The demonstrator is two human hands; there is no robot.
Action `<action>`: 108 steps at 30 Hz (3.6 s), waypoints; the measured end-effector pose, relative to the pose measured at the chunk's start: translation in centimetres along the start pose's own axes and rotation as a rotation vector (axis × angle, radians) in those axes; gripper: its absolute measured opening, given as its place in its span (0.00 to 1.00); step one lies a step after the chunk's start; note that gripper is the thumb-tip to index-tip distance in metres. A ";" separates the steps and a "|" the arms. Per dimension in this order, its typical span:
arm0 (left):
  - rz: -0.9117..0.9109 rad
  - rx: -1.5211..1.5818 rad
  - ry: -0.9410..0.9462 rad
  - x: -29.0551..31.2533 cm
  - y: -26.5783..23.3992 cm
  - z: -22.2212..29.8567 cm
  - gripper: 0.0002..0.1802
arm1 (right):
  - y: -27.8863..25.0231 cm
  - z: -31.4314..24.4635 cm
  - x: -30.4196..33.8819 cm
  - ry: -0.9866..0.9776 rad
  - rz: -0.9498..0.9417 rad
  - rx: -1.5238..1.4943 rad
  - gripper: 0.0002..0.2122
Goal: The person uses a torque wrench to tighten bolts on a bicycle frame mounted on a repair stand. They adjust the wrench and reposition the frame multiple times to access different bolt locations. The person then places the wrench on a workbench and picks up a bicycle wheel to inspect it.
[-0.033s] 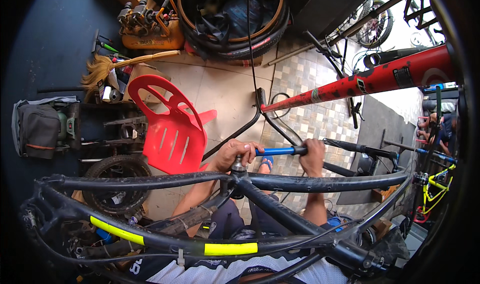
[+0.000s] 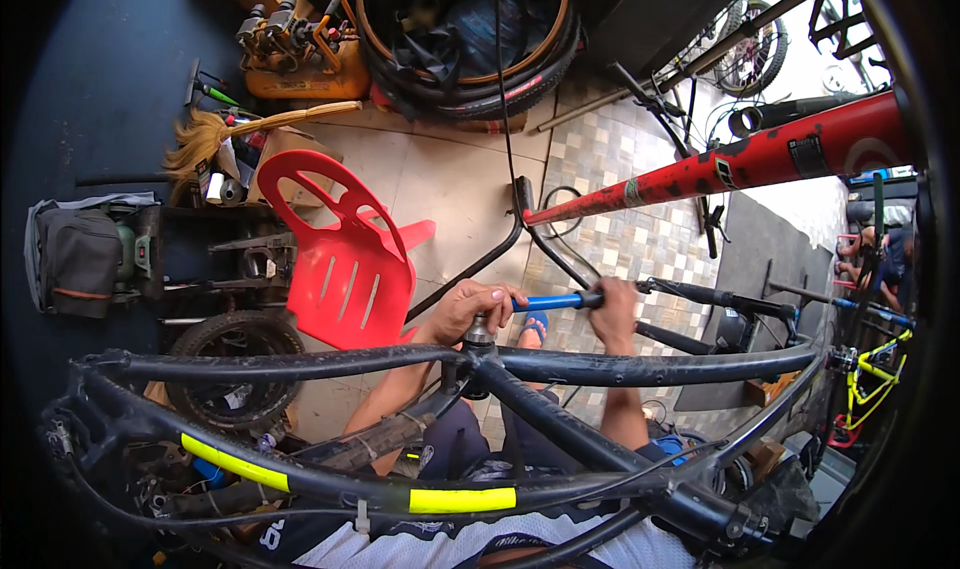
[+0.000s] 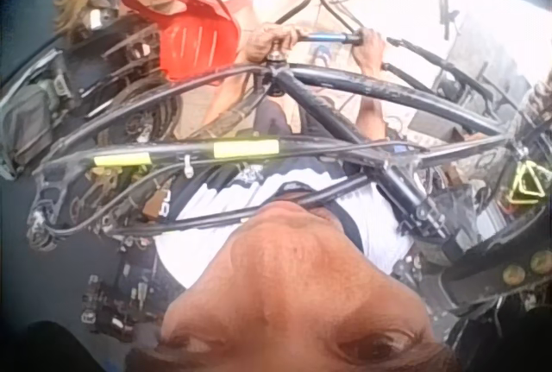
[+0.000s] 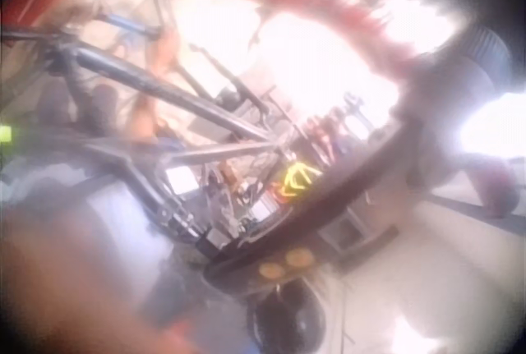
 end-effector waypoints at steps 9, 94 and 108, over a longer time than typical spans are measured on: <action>0.045 -0.574 -0.124 0.3 -0.3 1.7 0.24 | 25.7 -9.0 -1.7 0.002 -0.477 -0.726 0.11; 0.024 0.044 0.056 -0.5 -0.4 0.4 0.29 | 1.4 -1.3 -0.2 -0.055 -0.069 0.042 0.09; 0.005 -0.688 -0.134 0.1 0.0 2.9 0.26 | 25.4 -10.8 0.3 0.032 -0.532 -0.929 0.09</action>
Point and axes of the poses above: each hand's wrist, its own x-axis away from the middle knuckle, its own y-axis out of the palm, z = x × y, the point moved 7 cm from there along -x, towards the middle knuckle, and after that the axes turned 1 degree about y, right-handed, at the moved point
